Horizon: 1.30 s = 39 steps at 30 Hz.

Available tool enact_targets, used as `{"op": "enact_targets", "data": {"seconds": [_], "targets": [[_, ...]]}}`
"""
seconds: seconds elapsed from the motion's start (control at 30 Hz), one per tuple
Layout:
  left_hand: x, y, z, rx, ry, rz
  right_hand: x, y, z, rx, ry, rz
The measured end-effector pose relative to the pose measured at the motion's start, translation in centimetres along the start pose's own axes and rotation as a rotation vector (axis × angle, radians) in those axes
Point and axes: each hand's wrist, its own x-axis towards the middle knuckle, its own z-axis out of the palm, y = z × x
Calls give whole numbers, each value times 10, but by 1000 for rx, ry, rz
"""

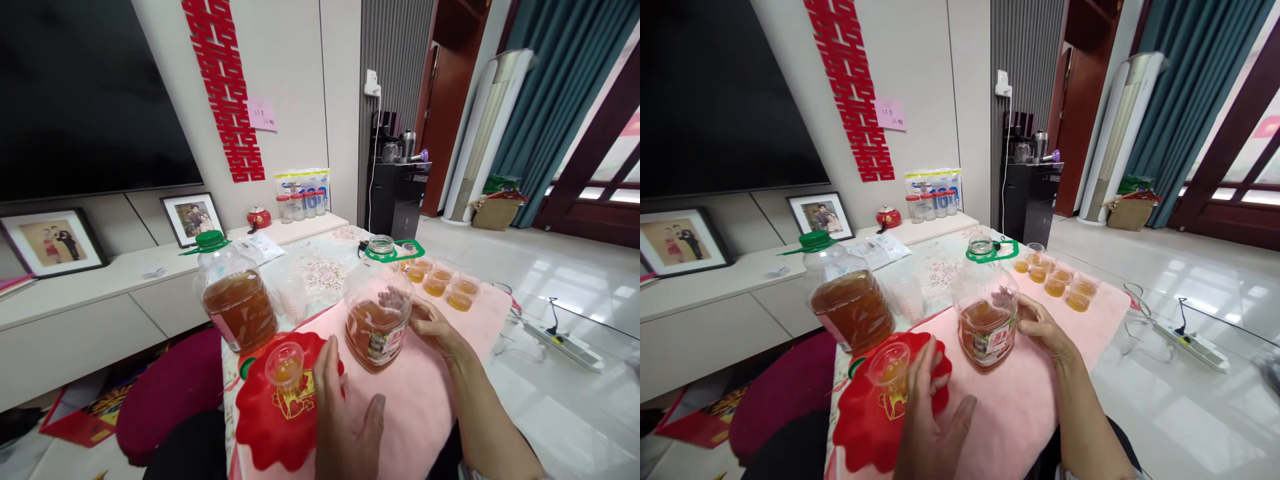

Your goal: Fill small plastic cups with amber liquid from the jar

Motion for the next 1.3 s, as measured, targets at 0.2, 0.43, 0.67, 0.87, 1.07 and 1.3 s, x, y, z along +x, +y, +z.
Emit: {"op": "enact_targets", "data": {"seconds": [0.2,0.43,0.67,0.87,1.07,1.3], "targets": [[21,-2,-63,258,130,26,-2,-3,-5,30,314,-51],[46,-29,-102,357,124,-65,6,-24,-8,81,741,-283],[57,-40,-98,240,17,-160,4,-86,58,-83,815,-518],[71,-45,-87,210,-14,-153,-11,-94,128,-432,466,-474],[81,-59,-82,144,-8,-172,6,-68,160,-487,121,-168],[86,-62,-86,42,-9,-204,23,-16,179,-434,-38,50]]}}
